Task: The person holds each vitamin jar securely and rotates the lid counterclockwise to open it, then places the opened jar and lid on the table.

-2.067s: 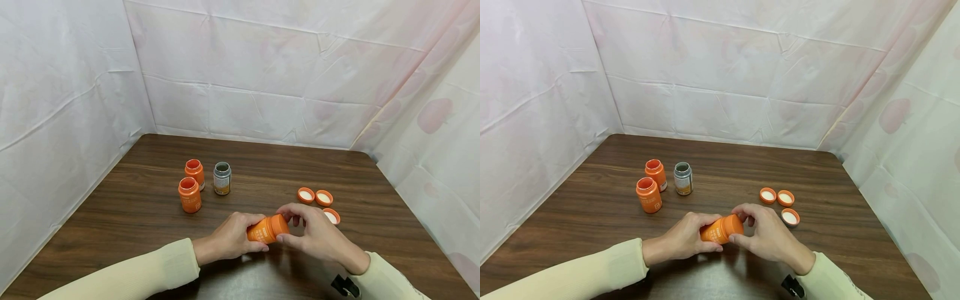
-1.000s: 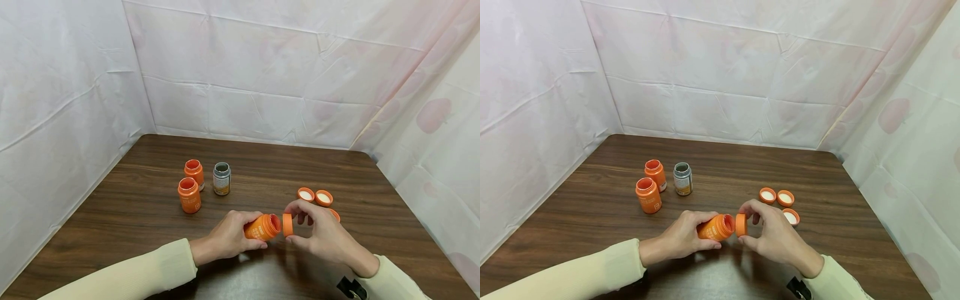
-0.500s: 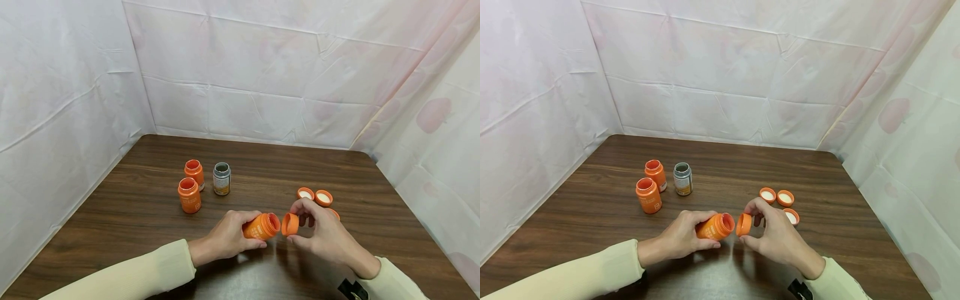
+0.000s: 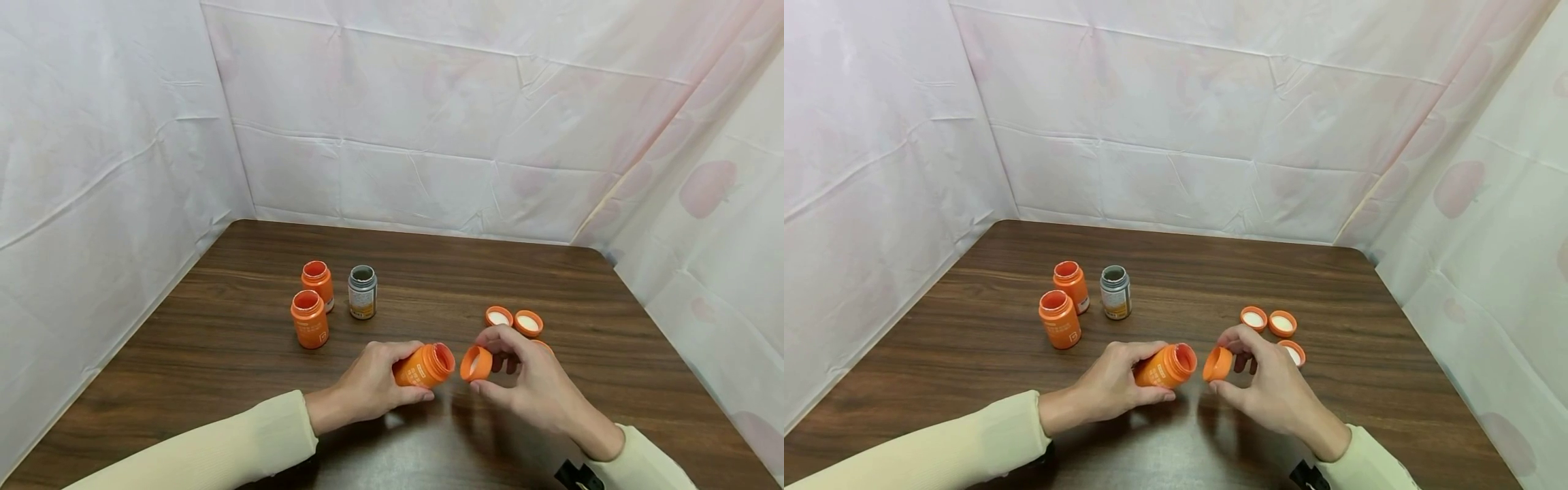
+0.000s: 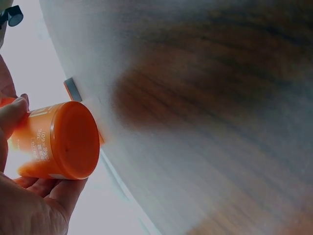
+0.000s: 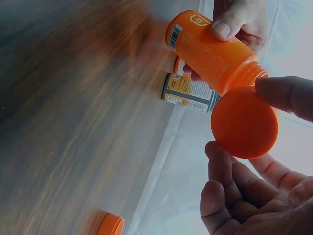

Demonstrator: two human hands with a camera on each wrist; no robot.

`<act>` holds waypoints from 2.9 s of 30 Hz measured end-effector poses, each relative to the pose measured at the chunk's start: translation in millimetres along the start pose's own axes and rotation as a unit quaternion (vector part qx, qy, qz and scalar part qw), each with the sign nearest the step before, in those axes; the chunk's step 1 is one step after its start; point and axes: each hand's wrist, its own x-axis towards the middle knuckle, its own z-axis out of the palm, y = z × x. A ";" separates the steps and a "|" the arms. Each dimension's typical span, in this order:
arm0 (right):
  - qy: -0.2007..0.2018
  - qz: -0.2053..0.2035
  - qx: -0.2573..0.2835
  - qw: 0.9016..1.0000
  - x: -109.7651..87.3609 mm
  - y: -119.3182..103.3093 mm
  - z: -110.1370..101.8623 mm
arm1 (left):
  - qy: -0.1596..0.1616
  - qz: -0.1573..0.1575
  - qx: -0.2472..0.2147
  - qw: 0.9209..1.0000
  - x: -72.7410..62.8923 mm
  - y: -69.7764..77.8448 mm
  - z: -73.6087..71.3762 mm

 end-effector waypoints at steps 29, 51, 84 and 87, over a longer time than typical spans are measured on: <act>0.044 0.041 -0.014 0.998 -10.8 7.5 -0.5 | 0.027 -0.018 0.009 0.999 -4.1 1.4 -4.9; 0.063 0.076 -0.030 0.995 -20.4 22.6 -3.1 | 0.101 -0.049 0.014 0.994 -8.3 -4.0 -10.9; 0.104 0.112 -0.104 0.983 -8.2 47.9 -11.0 | 0.227 -0.105 0.061 0.966 -11.4 -16.4 -29.3; 0.103 0.116 -0.112 0.981 -5.6 52.5 -11.3 | 0.234 -0.110 0.069 0.964 -11.1 -18.5 -30.8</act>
